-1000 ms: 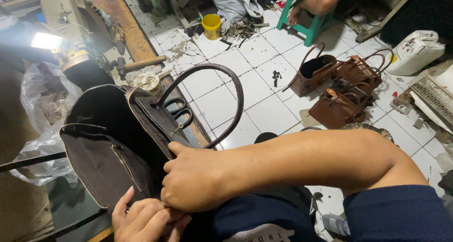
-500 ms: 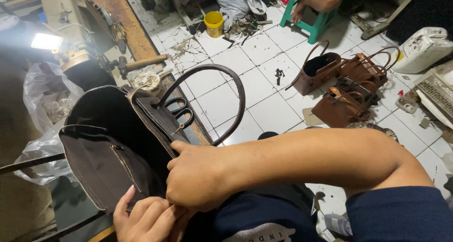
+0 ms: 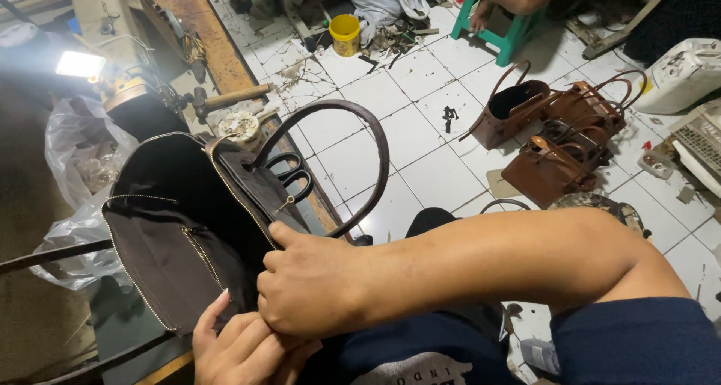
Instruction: Inspecting the interior and exterior of a leather tote bag
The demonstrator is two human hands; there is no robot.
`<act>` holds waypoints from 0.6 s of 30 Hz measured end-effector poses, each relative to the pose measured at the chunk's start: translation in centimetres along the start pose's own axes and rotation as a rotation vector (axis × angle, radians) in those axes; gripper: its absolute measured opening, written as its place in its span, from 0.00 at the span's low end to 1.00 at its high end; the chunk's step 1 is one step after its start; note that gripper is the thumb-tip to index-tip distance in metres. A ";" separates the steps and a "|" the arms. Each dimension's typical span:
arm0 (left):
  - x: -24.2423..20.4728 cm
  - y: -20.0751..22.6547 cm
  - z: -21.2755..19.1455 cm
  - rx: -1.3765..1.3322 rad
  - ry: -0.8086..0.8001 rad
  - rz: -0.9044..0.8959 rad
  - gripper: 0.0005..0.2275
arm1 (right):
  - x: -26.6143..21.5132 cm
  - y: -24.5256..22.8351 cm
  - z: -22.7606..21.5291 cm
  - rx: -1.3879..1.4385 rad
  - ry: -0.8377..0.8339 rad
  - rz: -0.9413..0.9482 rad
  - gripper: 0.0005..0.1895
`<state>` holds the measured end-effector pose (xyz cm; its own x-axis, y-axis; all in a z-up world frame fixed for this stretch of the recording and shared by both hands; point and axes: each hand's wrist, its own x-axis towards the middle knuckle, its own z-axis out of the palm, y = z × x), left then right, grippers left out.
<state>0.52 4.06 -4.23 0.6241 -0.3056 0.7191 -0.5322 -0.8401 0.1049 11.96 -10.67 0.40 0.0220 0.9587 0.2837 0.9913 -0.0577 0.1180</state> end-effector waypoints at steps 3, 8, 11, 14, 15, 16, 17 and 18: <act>1.3 0.8 -1.8 0.036 -0.029 -0.112 0.07 | -0.7 0.7 -1.2 0.088 -0.066 -0.045 0.10; 1.9 1.1 -3.7 -0.080 -0.135 -0.140 0.04 | -3.6 3.0 -6.7 0.197 0.286 -0.131 0.10; 2.2 1.7 -4.3 -0.115 -0.136 -0.181 0.05 | -5.6 3.9 -7.4 0.245 0.314 -0.062 0.09; 2.7 1.5 -4.2 -0.127 -0.126 -0.158 0.05 | -7.8 4.1 -6.3 0.317 0.305 0.015 0.07; 2.8 1.6 -4.2 -0.131 -0.129 -0.146 0.06 | -8.7 4.0 -5.8 0.369 0.287 0.065 0.08; 2.7 1.6 -4.2 -0.127 -0.132 -0.155 0.06 | -8.9 3.5 -5.3 0.377 0.286 0.060 0.08; 2.7 1.5 -4.2 -0.129 -0.131 -0.150 0.06 | -9.2 3.0 -4.7 0.398 0.292 0.067 0.08; 2.7 1.5 -4.2 -0.131 -0.131 -0.144 0.06 | -9.5 2.5 -4.2 0.419 0.297 0.074 0.08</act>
<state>-1.04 3.85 0.75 0.7631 -0.2498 0.5961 -0.4968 -0.8166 0.2938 13.71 -21.12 1.98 0.1169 0.8324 0.5417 0.9566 0.0521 -0.2865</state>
